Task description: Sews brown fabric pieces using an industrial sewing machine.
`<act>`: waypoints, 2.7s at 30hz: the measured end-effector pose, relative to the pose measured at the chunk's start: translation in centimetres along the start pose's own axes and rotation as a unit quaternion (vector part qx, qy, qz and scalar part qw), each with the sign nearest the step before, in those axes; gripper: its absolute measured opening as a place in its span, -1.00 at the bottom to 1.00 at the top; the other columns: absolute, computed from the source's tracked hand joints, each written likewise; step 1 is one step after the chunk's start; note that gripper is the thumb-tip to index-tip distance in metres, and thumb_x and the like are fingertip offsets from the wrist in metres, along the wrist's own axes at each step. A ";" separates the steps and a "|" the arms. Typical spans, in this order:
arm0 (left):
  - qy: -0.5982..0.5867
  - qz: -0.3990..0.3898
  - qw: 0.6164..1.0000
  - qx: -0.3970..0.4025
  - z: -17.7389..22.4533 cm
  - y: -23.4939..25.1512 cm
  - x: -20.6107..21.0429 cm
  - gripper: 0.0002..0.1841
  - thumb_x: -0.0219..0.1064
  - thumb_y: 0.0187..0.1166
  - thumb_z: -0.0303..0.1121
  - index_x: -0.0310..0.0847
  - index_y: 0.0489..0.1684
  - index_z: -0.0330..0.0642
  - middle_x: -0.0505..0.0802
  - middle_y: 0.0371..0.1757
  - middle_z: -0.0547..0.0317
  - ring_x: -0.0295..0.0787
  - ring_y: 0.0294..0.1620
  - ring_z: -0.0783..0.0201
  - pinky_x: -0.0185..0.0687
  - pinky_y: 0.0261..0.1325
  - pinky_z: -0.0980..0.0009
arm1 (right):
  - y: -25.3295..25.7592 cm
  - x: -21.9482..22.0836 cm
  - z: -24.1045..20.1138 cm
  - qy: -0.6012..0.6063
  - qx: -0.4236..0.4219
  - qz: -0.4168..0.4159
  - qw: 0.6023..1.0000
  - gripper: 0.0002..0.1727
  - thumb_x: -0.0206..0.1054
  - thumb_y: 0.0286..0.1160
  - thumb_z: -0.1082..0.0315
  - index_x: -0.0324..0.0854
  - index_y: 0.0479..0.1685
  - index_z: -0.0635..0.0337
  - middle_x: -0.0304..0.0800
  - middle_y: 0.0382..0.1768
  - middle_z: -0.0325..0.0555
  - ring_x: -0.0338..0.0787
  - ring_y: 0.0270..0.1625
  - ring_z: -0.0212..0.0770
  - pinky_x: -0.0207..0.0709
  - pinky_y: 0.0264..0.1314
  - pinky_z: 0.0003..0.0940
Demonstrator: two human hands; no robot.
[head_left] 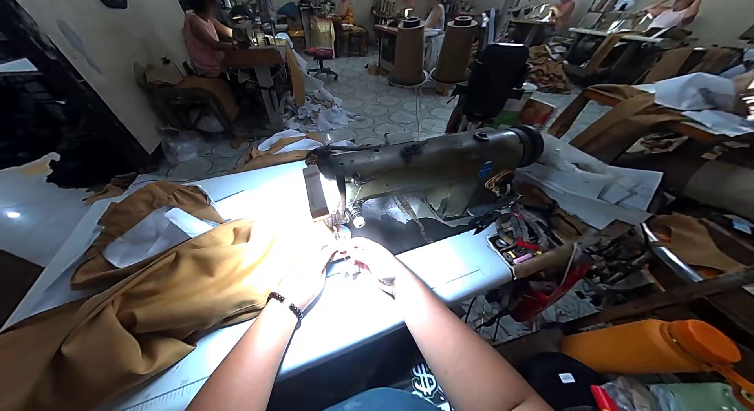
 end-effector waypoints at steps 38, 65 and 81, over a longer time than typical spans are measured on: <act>0.173 -0.016 0.984 -0.028 -3.0 -3.2 -17.3 -0.68 0.25 0.49 -0.62 0.77 0.16 -0.41 0.81 0.26 -0.37 0.73 0.29 -0.41 0.50 0.35 -0.38 | -6.6 3.2 3.7 0.147 0.132 -0.006 0.980 -0.65 -0.11 0.92 0.26 0.56 0.07 0.26 0.85 -0.39 -0.18 0.87 -0.35 -0.34 0.75 -0.18 -0.46; 0.097 -0.142 0.985 0.000 2.3 -0.9 1.1 -0.11 0.36 0.37 0.35 0.56 0.56 -0.19 0.64 0.58 -0.14 0.47 0.65 -0.14 0.28 0.66 -0.16 | -6.7 2.4 -2.3 -0.465 -0.424 0.091 0.772 -0.79 0.34 0.45 0.46 0.91 -0.12 0.22 0.93 0.02 0.02 0.84 0.25 -0.03 0.58 0.48 -0.07; 0.018 -0.143 0.989 0.044 0.1 -2.1 1.6 -0.30 0.25 0.45 -0.04 0.47 0.67 -0.08 0.60 0.65 0.09 0.44 0.68 -0.03 0.14 0.71 -0.17 | -5.2 2.7 -1.5 -0.525 -0.317 0.004 0.790 -0.78 0.33 0.56 0.38 0.87 0.00 0.12 0.89 0.12 -0.08 0.78 0.33 -0.11 0.56 0.50 -0.14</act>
Point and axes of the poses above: each hand's wrist, its own y-axis towards the middle knuckle, its own x-axis out of the palm, z = x × y, the point moved 9 cm from there along y, towards the middle knuckle
